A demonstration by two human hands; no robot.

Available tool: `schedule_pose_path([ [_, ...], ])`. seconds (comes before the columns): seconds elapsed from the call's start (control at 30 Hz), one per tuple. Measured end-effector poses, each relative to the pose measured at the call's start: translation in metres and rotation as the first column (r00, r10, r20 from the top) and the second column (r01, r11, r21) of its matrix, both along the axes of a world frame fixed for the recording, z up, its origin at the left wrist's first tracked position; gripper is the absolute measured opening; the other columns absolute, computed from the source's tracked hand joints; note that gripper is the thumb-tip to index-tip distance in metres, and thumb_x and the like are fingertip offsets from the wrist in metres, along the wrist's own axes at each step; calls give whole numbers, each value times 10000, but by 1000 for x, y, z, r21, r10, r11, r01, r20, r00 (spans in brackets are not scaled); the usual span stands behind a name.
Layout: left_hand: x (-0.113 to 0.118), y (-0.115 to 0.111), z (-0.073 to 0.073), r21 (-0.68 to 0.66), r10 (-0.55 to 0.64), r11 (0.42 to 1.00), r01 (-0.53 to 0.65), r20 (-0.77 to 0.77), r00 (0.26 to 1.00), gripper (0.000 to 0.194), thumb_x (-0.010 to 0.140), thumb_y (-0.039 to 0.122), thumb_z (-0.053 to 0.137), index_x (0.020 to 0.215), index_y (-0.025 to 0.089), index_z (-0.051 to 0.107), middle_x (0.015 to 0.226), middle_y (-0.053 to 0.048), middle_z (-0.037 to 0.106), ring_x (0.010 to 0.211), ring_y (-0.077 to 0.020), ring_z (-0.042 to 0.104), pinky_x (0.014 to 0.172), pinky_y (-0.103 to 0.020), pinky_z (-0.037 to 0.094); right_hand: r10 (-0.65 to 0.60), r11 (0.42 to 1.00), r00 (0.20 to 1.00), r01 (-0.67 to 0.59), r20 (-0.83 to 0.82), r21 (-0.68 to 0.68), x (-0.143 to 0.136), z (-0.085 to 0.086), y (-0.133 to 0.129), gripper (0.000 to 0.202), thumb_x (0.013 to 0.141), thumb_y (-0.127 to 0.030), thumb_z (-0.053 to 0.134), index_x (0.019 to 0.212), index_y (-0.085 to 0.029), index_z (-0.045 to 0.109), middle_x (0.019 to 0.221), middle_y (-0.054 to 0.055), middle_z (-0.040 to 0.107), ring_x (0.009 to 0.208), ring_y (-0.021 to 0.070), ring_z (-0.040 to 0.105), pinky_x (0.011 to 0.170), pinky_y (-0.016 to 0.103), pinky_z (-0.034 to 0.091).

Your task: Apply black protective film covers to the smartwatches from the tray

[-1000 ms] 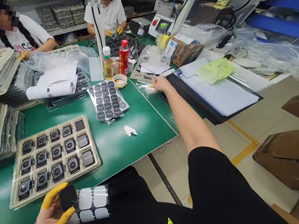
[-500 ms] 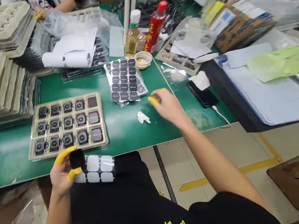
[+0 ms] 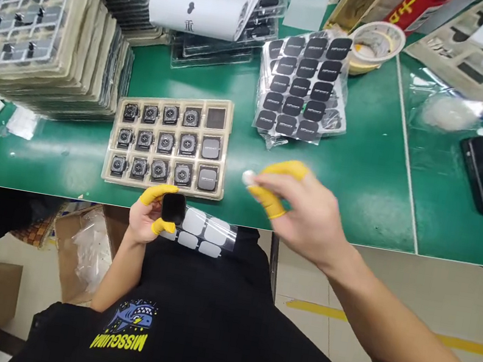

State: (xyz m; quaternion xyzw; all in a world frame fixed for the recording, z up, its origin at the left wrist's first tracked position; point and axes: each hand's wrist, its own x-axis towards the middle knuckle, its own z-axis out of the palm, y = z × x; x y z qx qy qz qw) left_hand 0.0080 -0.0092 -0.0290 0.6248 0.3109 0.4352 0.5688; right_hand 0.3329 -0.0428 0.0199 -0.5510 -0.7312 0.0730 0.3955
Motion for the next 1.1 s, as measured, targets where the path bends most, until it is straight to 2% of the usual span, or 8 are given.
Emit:
schedule_pose_path([
  [0.07, 1, 0, -1, 18, -17, 1000, 17, -4, 1000, 754, 777, 603, 989, 1345, 179, 731, 1054, -97, 850, 905, -245, 856, 839, -321, 705, 263, 963, 965, -263, 13, 62, -31, 27, 4, 197, 1099, -228, 674, 1260, -312, 749, 1065, 51, 789, 864, 200, 729, 726, 331, 584],
  [0.13, 2, -1, -2, 16, -42, 999, 42, -9, 999, 750, 804, 625, 962, 1361, 181, 729, 1089, -110, 859, 959, -261, 860, 867, -331, 702, 449, 890, 890, -453, 75, 50, -54, 40, 10, 261, 1126, -179, 580, 1302, -293, 736, 1049, 53, 792, 851, 196, 703, 714, 333, 553],
  [0.27, -2, -4, -4, -1, -109, 994, 109, 3, 994, 671, 914, 606, 874, 1419, 191, 721, 1032, -86, 858, 900, -239, 850, 848, -324, 687, 609, 783, 776, -621, 163, 32, -78, 34, 16, 341, 1168, -174, 448, 1295, -265, 751, 1033, 49, 796, 877, 195, 662, 729, 354, 514],
  [0.33, -4, -6, -4, 6, -120, 993, 120, 3, 993, 655, 925, 581, 872, 1430, 192, 722, 1004, -75, 854, 860, -231, 844, 837, -323, 686, 607, 778, 773, -626, 186, 62, -83, 25, 18, 330, 1177, -197, 455, 1282, -255, 763, 1042, 55, 790, 914, 199, 653, 749, 363, 513],
  [0.5, -3, -5, -6, 9, -70, 998, 70, 14, 997, 689, 900, 648, 867, 1384, 177, 730, 1103, -122, 857, 985, -270, 862, 890, -350, 705, 468, 857, 853, -502, 231, 116, -87, 12, 28, 341, 1165, -195, 470, 1306, -261, 773, 977, 64, 766, 904, 222, 633, 726, 379, 492],
  [0.67, -3, -1, -7, -12, 5, 1000, -5, 32, 999, 704, 889, 630, 889, 1385, 159, 719, 1116, -135, 853, 972, -255, 864, 901, -342, 706, 346, 928, 926, -361, 154, 86, -73, 25, 28, 264, 1119, -172, 574, 1272, -256, 771, 1034, 77, 768, 893, 222, 650, 721, 358, 491],
  [0.87, -7, 1, -8, -5, -85, 996, 86, 23, 996, 673, 895, 581, 903, 1420, 202, 721, 1148, -115, 859, 1031, -270, 862, 945, -362, 700, 565, 817, 808, -576, 170, 25, -87, 42, 20, 302, 1148, -162, 476, 1209, -245, 760, 945, 48, 749, 826, 197, 619, 696, 341, 485],
  [1.1, -13, 1, -15, -27, -26, 999, 26, 10, 1000, 744, 886, 643, 884, 1421, 156, 712, 1158, -149, 848, 1032, -283, 855, 928, -364, 694, 307, 900, 870, -397, 386, 179, -94, 23, 38, 332, 1108, -80, 462, 1089, -181, 778, 887, 79, 731, 796, 213, 592, 661, 356, 451],
])
